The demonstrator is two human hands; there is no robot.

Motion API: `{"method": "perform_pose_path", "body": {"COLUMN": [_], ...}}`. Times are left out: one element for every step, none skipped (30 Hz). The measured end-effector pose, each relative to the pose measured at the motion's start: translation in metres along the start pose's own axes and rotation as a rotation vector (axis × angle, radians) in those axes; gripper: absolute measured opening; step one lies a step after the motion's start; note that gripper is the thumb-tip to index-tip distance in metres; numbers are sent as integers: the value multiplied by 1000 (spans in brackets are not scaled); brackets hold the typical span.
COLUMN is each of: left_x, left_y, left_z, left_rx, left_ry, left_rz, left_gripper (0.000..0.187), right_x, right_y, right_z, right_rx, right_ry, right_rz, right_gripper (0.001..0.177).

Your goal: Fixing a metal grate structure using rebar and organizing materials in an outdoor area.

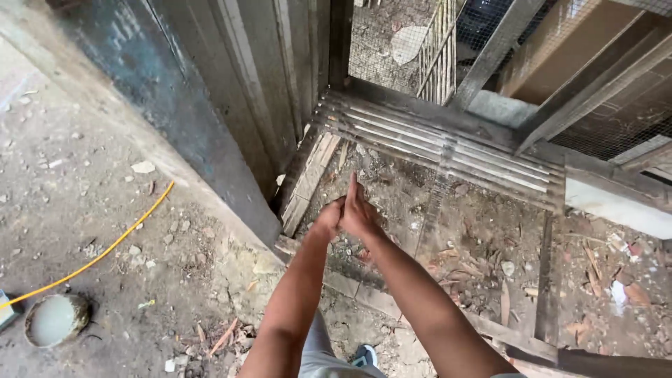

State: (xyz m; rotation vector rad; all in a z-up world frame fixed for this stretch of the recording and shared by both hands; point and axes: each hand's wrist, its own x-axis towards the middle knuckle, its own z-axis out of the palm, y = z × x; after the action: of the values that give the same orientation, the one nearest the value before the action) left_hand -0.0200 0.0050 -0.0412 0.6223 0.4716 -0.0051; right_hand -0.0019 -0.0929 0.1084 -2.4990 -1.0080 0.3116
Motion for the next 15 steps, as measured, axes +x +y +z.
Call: {"method": "perform_pose_path", "body": {"left_x": [5,11,7,4,-3,-3,-5,-7,-3,1,2,-5,-11,-18,-20], "left_y": [-3,-6,-4,-3,-6,-10,-14,-17,-25,-33,-46,-51,-53,-54,-57], "left_z": [-5,-10,-5,0,2,2,0,-2,-7,-12,-18,-14,-9,-6,-8], "left_rx": [65,130,127,221,310,303,363,423,418,460,495,486,518,551,536], "left_ry": [28,56,54,163,278,282,362,441,449,435,424,435,447,457,475], "left_rz": [22,44,50,55,55,56,54,51,44,83,116,104,74,44,40], "left_gripper": [46,47,47,47,48,48,49,50,50,50,51,51,51,51,51], "right_x": [-4,-8,-9,-10,-14,-17,-20,-23,-25,-26,-32,-28,-22,-17,-19], "right_y": [-4,-9,-2,5,12,15,17,19,20,22,24,45,64,83,91], "right_z": [-3,-7,2,10,21,24,27,31,33,35,38,59,81,103,101], "right_rx": [-20,-40,-44,-33,-21,-25,0,26,28,57,83,83,162,245,250], "right_ry": [-63,-126,-123,-99,-84,-91,-51,-12,-23,-79,-142,-161,-2,156,135], "right_rz": [26,51,46,14,-17,-21,-50,-78,-77,-43,-7,-4,-264,-523,-531], "right_gripper": [125,129,129,133,138,138,137,137,137,140,144,144,150,156,156]}}
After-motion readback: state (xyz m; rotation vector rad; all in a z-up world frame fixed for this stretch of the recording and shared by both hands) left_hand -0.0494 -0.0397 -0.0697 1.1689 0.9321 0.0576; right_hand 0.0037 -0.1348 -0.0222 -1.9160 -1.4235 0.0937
